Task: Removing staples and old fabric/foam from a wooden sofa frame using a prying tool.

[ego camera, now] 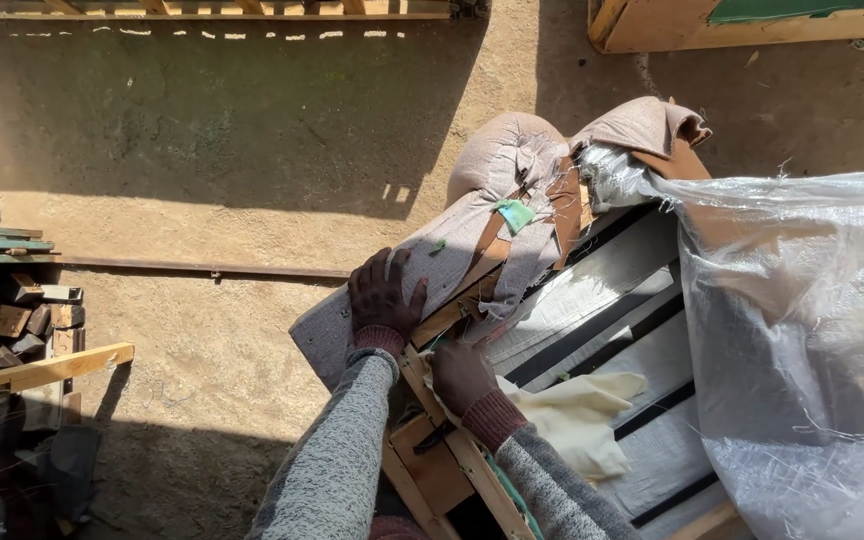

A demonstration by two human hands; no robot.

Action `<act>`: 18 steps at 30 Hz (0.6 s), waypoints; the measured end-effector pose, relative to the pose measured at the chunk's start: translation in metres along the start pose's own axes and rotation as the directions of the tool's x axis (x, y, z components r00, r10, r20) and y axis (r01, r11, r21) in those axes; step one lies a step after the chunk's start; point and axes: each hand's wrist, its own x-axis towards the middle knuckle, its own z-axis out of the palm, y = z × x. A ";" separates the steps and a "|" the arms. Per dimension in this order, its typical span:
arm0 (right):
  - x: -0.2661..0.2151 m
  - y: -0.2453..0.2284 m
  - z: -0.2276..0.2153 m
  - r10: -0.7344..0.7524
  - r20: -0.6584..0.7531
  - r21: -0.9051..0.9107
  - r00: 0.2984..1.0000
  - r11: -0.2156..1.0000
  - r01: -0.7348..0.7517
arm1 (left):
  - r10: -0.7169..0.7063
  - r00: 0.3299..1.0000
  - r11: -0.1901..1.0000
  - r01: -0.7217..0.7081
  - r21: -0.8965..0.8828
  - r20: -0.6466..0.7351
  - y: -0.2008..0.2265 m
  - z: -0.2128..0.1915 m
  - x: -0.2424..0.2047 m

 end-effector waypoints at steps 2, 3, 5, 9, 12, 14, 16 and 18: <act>0.013 0.008 0.015 -0.186 0.081 -0.166 0.979 0.966 0.197 | 0.004 1.000 1.000 -0.004 0.002 0.006 0.000 0.001 0.000; 0.016 0.010 0.023 -0.188 0.078 -0.163 0.979 0.966 0.199 | 0.007 1.000 1.000 -0.007 0.005 0.006 -0.001 0.001 0.001; 0.020 0.016 0.040 -0.183 0.082 -0.274 0.980 0.941 0.198 | -0.001 1.000 1.000 0.001 0.002 0.007 0.000 0.003 -0.001; -0.008 0.004 0.010 -0.107 0.159 -0.098 0.981 0.987 0.124 | 0.010 1.000 1.000 -0.010 0.022 0.025 0.003 -0.004 0.001; -0.046 -0.015 0.017 0.265 0.498 0.848 0.826 0.053 -0.528 | 0.011 1.000 0.997 -0.010 -0.075 0.018 0.014 -0.019 0.008; -0.054 -0.031 0.041 -0.061 0.526 0.463 0.848 -0.816 -0.346 | 0.014 0.999 0.996 -0.011 -0.089 0.036 0.013 -0.019 0.009; -0.123 0.005 0.017 -0.056 0.618 0.373 0.784 -0.857 -0.356 | 0.015 0.999 0.998 -0.013 -0.069 0.030 0.009 -0.018 0.017; -0.202 0.021 0.018 -0.016 0.756 0.270 0.655 -0.903 -0.334 | -0.027 0.995 0.995 0.036 -0.092 0.096 0.023 -0.011 -0.004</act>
